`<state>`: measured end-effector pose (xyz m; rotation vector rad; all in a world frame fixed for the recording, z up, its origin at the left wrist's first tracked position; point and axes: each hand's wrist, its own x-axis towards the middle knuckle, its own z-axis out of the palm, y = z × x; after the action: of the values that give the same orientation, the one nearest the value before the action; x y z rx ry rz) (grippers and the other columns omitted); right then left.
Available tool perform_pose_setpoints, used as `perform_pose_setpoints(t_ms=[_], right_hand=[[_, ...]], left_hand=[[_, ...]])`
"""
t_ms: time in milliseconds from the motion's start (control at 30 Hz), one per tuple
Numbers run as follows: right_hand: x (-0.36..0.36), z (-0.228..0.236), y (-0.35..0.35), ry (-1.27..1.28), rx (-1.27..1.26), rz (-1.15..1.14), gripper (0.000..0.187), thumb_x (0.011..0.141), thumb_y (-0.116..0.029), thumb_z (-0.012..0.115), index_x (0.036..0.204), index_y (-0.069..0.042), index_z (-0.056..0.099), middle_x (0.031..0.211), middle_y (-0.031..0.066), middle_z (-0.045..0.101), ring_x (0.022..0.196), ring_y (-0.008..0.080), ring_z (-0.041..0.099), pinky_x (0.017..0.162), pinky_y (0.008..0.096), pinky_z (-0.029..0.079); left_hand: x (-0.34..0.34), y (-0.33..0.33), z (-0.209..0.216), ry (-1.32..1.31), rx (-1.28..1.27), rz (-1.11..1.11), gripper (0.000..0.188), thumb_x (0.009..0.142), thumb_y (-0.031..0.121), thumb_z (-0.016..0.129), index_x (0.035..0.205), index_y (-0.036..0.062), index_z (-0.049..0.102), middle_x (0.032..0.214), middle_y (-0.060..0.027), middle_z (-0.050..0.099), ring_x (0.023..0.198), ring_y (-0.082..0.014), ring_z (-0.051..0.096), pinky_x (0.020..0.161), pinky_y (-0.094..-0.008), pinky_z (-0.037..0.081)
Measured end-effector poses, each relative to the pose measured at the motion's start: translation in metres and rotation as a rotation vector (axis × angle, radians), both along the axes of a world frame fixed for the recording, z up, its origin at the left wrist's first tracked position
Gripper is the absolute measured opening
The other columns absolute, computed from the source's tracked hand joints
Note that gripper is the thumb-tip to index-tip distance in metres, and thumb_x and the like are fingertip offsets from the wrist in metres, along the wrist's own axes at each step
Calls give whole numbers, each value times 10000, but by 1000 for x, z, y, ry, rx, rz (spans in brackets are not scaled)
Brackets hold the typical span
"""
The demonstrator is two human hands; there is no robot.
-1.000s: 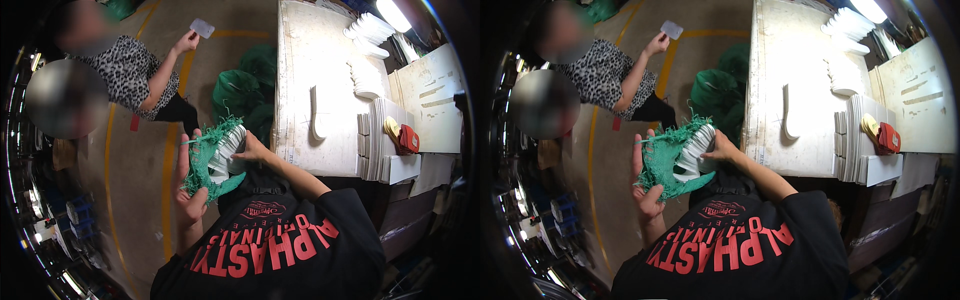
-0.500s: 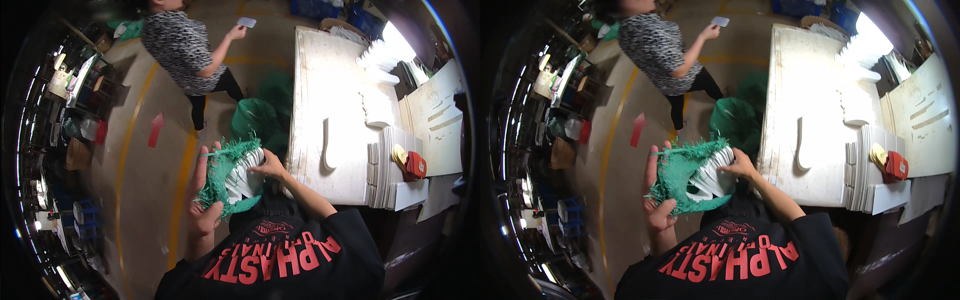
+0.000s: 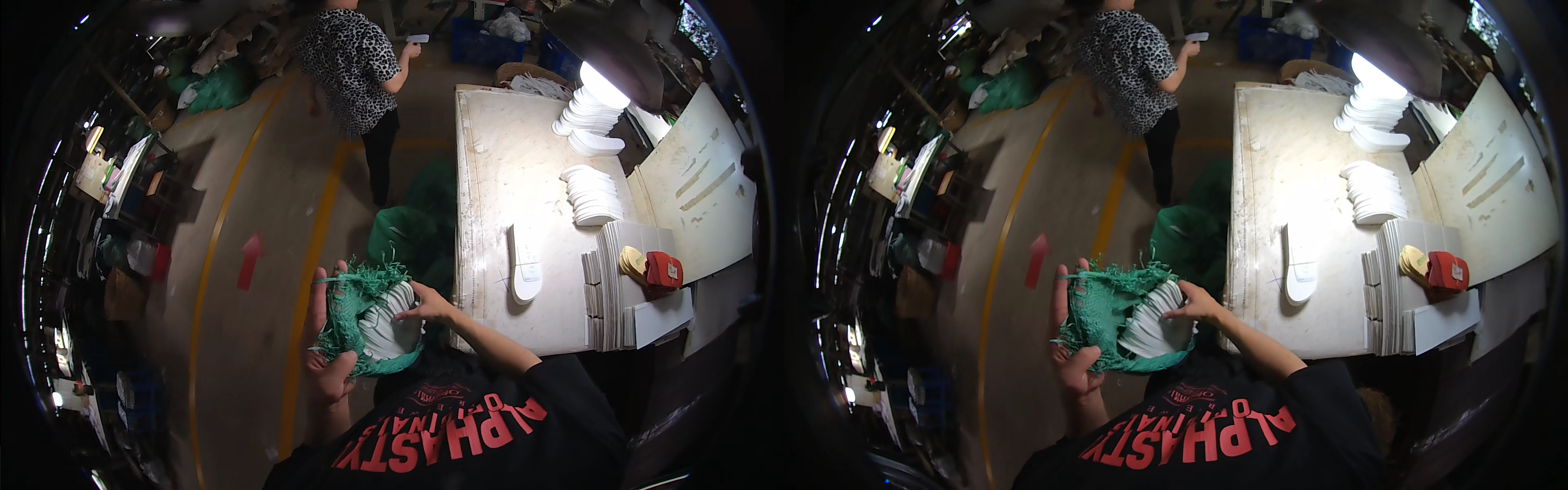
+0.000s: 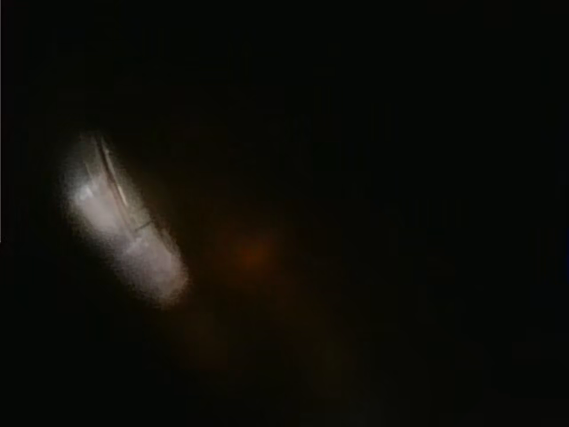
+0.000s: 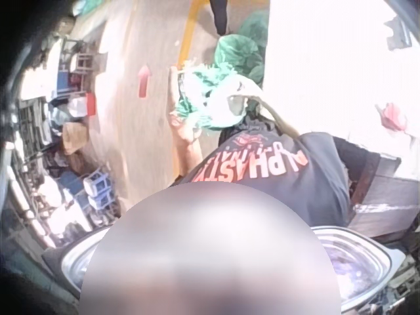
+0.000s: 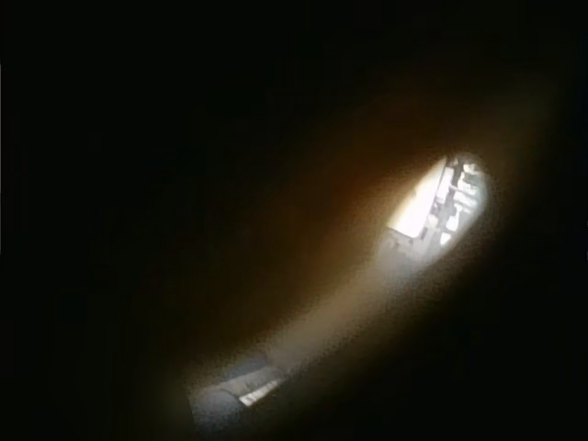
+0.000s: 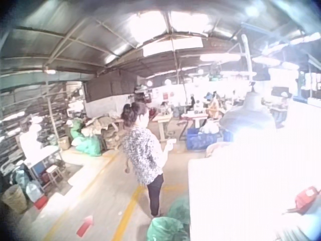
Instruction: The person places white shoe last components into a green mesh bag, ties the bag closed, and repeats the process with additional components. The person handles the components by hand and secures the bag using a drawstring.
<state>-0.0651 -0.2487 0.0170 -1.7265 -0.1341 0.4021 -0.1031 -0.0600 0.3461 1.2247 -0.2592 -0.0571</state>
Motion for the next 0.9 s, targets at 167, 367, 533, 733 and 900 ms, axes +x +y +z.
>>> perform_pose_setpoints(t_ms=[167, 367, 533, 733, 900], right_hand=[[12, -5, -9, -77, -113, 210, 997, 602, -505, 979, 1427, -104, 588, 1374, 217, 539, 1331, 373, 484, 1151, 441, 401], [6, 13, -2, -109, 243, 269, 847, 644, -406, 978, 1341, -84, 621, 1216, 122, 667, 1210, 329, 599, 1169, 438, 393], [2, 34, -18, -481, -166, 191, 615, 645, -351, 947, 1137, -94, 684, 1094, 117, 666, 1047, 340, 621, 992, 435, 473], [-5, 77, -43, -419, 34, -147, 676, 628, -248, 962, 1204, -64, 659, 1169, 122, 665, 1080, 289, 657, 958, 400, 522], [-8, 119, -76, -303, 161, -354, 705, 744, -170, 938, 1326, -5, 575, 1193, 104, 679, 1089, 212, 664, 956, 370, 546]], left_hand=[[3, -5, 12, -23, 6, 1, 1104, 584, 27, 486, 1634, -66, 157, 1687, -289, 201, 1575, -389, 221, 1282, -520, 183], [9, -5, 13, -66, -15, 41, 1110, 568, 36, 479, 1625, -85, 162, 1688, -299, 184, 1575, -390, 218, 1273, -518, 220], [17, 7, 17, -186, -8, -11, 1052, 617, -60, 433, 1635, -71, 172, 1692, -300, 194, 1589, -340, 194, 1272, -464, 169], [22, 22, 30, -190, 95, 123, 1066, 596, 1, 457, 1623, -91, 185, 1681, -305, 216, 1586, -376, 191, 1277, -496, 162], [22, 31, 28, -182, 44, 221, 1125, 556, 111, 498, 1622, -80, 197, 1671, -313, 228, 1573, -435, 200, 1281, -549, 160]])
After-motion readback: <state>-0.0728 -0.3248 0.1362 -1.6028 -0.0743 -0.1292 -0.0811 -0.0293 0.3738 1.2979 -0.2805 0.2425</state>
